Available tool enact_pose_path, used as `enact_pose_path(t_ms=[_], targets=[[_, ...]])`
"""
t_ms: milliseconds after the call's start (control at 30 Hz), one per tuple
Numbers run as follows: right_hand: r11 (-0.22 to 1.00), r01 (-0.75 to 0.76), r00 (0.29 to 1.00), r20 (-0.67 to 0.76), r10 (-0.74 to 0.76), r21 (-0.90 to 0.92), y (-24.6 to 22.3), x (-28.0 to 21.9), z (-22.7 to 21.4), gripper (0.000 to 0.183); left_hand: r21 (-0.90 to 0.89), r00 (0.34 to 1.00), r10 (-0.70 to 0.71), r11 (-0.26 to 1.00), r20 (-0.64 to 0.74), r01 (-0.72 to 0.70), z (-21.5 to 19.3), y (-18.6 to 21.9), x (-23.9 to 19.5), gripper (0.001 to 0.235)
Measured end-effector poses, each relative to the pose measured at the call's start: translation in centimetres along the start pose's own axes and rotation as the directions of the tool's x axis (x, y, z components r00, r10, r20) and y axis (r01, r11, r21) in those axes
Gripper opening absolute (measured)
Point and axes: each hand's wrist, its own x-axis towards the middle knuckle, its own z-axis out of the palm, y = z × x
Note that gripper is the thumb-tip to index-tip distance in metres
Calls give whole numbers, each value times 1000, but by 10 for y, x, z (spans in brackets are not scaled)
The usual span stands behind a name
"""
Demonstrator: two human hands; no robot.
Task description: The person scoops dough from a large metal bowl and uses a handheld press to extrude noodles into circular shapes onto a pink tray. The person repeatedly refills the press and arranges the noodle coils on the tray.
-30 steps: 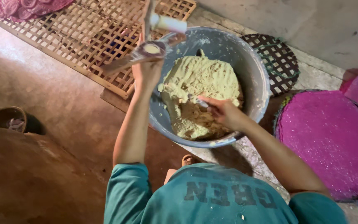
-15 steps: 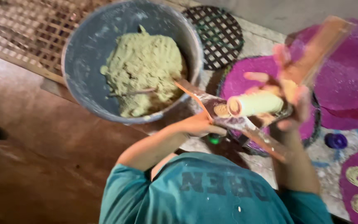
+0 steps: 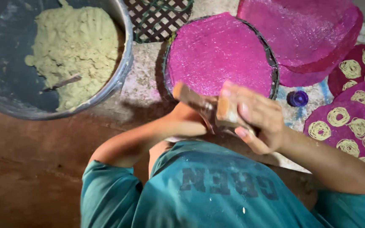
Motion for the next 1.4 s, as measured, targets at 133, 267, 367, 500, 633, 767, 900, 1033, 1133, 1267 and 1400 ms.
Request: enact_pose_path(t_ms=[133,267,367,500,633,767,900,1033,1133,1267,1400], targets=[[529,-696,703,310,639,486,33,-27,-42,111,191,997,-79,978,-20,82,-34,-10,36,58],[324,-823,568,651,504,467,84,-62,-55,107,461,998,-59,886,-8,56,-63,6,64,83],[112,-860,490,746,451,498,99,-87,-49,104,-268,928,367,902,59,-340,-94,16,73,88],[-2,-966,216,814,540,257,103,-105,-46,104,-521,865,498,724,-59,-452,-114,-25,85,73],[108,-990,135,770,623,87,115,-98,-50,103,-581,875,439,665,-204,-469,-138,-73,93,44],[156,-987,94,668,738,-33,126,-89,-29,99,-618,847,412,583,-335,-528,-163,-101,96,34],[124,-992,90,660,746,-5,122,-85,-13,98,-635,853,375,571,-362,-521,-171,-111,92,33],[94,-982,-23,592,806,-165,120,-80,-31,96,-615,824,409,549,-393,-566,-162,-119,105,39],[158,-985,100,526,844,-67,126,-70,-36,87,-581,798,481,553,-363,-597,-169,-108,117,46],[260,-956,151,539,829,-133,125,-60,-19,87,-560,808,517,594,-283,-577,-183,-80,105,40],[156,-987,107,586,803,-34,103,-64,-22,85,-540,805,488,601,-337,-589,-162,-76,89,36]])
